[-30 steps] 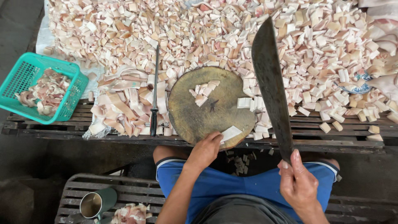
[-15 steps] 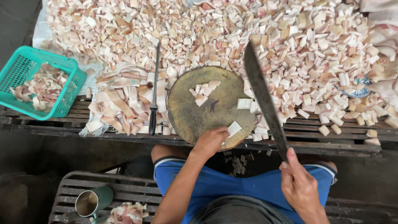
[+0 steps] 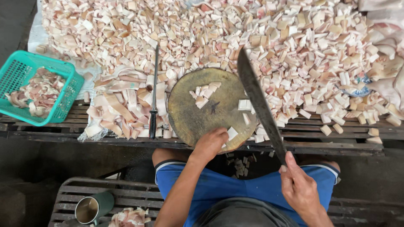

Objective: The person cuts long strips of pork skin into small pieces on a wooden chopping board using a large knife. They pick up pieces from a large pile on the table and place the cut bits into a plastic basket.

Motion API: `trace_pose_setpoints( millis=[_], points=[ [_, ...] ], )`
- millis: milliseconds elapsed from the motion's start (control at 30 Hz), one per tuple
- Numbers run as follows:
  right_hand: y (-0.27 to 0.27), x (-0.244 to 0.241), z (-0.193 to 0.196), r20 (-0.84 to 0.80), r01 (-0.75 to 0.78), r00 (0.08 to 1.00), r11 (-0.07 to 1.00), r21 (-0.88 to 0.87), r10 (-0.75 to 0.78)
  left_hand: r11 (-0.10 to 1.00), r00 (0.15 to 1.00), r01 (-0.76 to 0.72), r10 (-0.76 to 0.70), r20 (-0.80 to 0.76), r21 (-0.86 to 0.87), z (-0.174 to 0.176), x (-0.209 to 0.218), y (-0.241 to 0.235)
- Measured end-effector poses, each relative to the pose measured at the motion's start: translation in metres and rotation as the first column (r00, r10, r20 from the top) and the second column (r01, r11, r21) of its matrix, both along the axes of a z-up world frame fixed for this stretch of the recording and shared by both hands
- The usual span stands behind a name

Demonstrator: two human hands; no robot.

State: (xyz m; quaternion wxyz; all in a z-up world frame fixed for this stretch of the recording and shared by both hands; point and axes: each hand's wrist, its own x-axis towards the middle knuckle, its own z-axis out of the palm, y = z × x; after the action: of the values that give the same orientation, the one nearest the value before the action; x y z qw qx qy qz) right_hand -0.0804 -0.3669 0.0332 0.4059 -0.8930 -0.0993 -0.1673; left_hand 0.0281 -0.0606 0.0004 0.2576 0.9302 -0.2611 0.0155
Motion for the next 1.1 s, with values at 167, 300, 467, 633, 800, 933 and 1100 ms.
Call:
trace_pose_setpoints(
  millis=[167, 300, 467, 633, 800, 933, 1100],
  points=[
    [0.019, 0.002, -0.018, -0.238, -0.236, 0.958, 0.917, -0.321, 0.163, 0.995, 0.996, -0.067, 0.062, -0.057, -0.080, 0.020, -0.008, 0.003],
    [0.012, 0.008, -0.016, -0.246, -0.222, 0.958, 0.929, -0.296, 0.150, 0.972, 0.983, -0.181, 0.180, -0.023, -0.151, 0.030, -0.026, 0.009],
    [0.004, -0.012, -0.005, -0.212, -0.192, 0.962, 0.978, -0.086, 0.170, 0.825, 0.862, -0.506, 0.481, -0.158, -0.250, 0.020, -0.055, 0.024],
    [0.004, -0.025, -0.023, -0.377, -0.422, 0.863, 0.889, -0.175, 0.336, 0.676, 0.754, -0.655, 0.556, -0.349, -0.337, 0.006, -0.067, 0.050],
    [-0.004, 0.020, -0.033, -0.359, -0.395, 0.891, 0.864, -0.310, 0.279, 0.859, 0.873, -0.456, 0.380, -0.307, -0.232, 0.008, -0.059, 0.029],
    [-0.007, 0.080, -0.036, -0.105, -0.145, 0.988, 0.913, -0.381, 0.113, 0.790, 0.829, -0.541, 0.442, -0.344, -0.289, 0.023, -0.024, 0.007],
    [0.026, 0.116, -0.038, -0.570, 0.102, 0.820, 0.967, 0.235, 0.052, 0.746, 0.819, -0.557, 0.567, -0.091, -0.365, 0.050, 0.012, 0.026]
  ],
)
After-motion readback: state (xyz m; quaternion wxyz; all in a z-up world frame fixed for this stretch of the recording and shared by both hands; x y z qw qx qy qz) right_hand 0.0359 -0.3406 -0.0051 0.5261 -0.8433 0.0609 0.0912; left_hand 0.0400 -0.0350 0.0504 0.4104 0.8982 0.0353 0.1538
